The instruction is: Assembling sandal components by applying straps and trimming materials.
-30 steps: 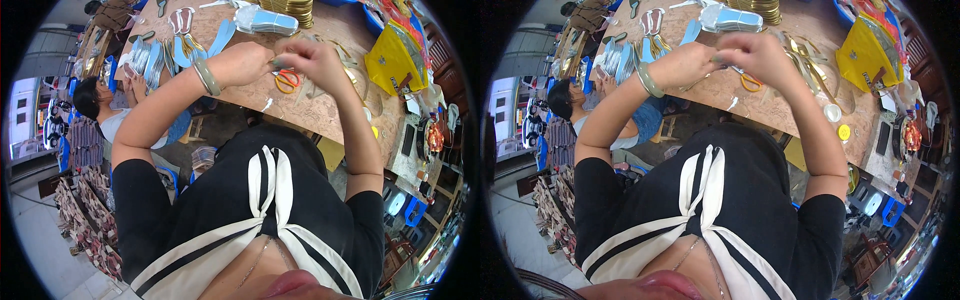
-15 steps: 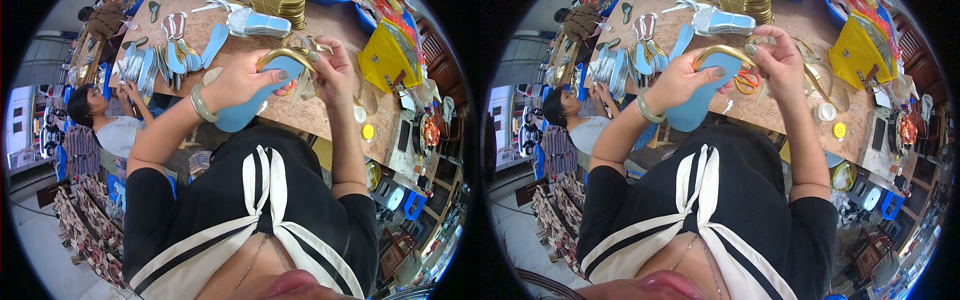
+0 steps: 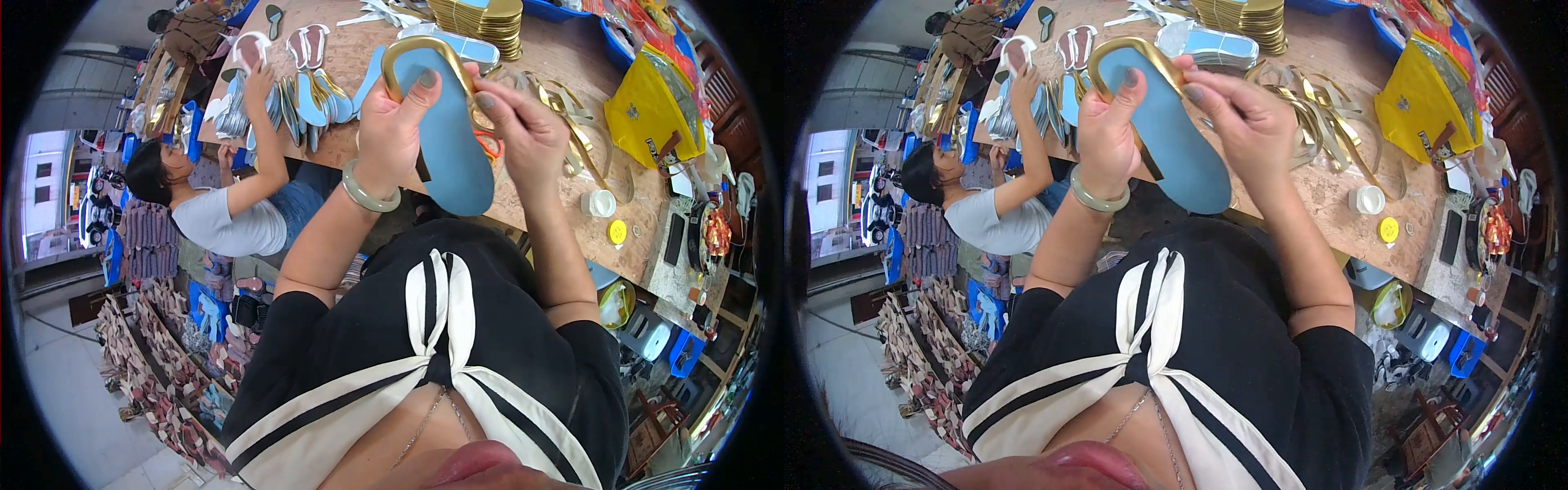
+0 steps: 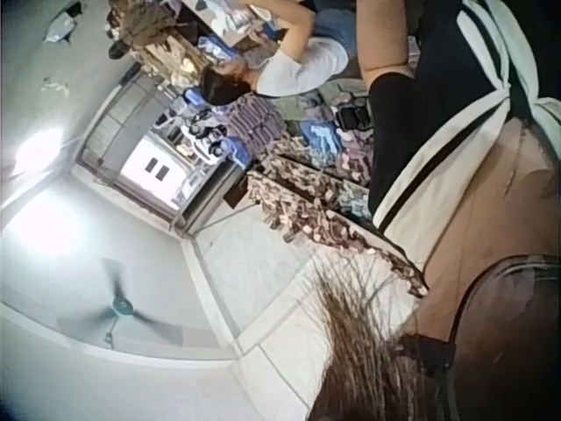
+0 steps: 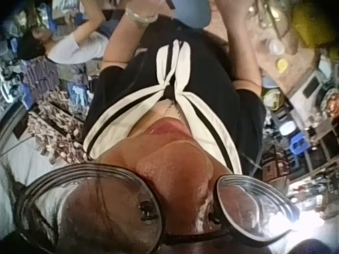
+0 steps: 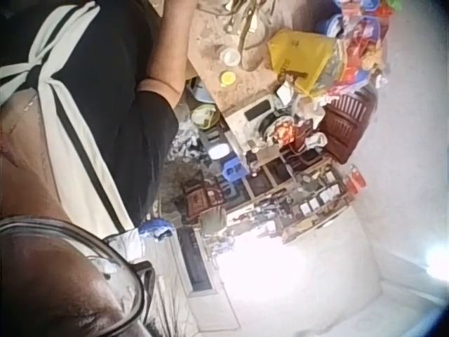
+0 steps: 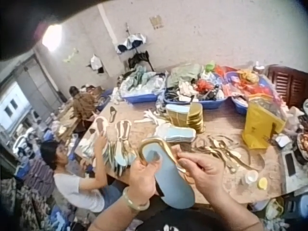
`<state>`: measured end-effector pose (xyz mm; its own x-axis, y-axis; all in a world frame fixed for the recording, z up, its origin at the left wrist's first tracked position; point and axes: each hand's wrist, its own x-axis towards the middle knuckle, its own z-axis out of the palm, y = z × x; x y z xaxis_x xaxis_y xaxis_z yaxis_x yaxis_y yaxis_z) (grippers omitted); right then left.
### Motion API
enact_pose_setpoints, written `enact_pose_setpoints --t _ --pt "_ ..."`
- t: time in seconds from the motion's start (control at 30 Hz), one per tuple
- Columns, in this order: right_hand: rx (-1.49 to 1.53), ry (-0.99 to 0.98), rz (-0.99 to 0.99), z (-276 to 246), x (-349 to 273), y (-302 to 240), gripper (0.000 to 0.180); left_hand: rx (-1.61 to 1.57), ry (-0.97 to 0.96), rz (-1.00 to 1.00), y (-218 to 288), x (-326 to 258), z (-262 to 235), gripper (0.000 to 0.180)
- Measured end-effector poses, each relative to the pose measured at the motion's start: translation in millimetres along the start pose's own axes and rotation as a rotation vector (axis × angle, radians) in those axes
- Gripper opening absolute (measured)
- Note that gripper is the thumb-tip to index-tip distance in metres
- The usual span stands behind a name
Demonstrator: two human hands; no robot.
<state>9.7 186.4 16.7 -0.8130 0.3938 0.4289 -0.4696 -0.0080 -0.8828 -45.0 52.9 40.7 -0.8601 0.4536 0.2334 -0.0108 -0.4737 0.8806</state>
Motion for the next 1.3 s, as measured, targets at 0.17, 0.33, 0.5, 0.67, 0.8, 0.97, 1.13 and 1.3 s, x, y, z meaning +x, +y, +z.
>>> enact_pose_setpoints --t 0.17,0.33,0.5,0.67,0.8,0.97,1.13,1.3 --pt "-0.094 -0.007 0.033 5 -13 7 0.015 -0.011 -0.024 0.012 -9 -6 1 0.035" --pt "-0.253 -0.052 0.018 2 -13 17 0.015 0.193 0.023 0.004 -17 -6 5 0.028" --pt "-0.036 -0.083 0.214 -12 -16 23 0.015 0.047 0.079 -0.081 -18 -2 -2 0.022" --pt "0.005 -0.15 0.395 -24 -28 22 0.017 -0.041 0.079 -0.052 -15 -3 0 0.023" --pt "-0.112 -0.216 0.394 -29 -30 23 0.017 -0.008 0.065 -0.066 -14 -7 4 0.024" --pt "-0.195 -0.244 0.358 -30 -34 39 0.017 0.214 -0.002 0.066 -23 -14 9 0.026" --pt "0.081 -0.152 0.363 -26 -32 41 0.02 0.237 0.063 -0.127 -59 -43 -5 0.028" --pt "0.033 -0.236 0.643 -52 -25 47 0.021 -0.004 0.154 -0.216 -60 -41 -12 0.024"
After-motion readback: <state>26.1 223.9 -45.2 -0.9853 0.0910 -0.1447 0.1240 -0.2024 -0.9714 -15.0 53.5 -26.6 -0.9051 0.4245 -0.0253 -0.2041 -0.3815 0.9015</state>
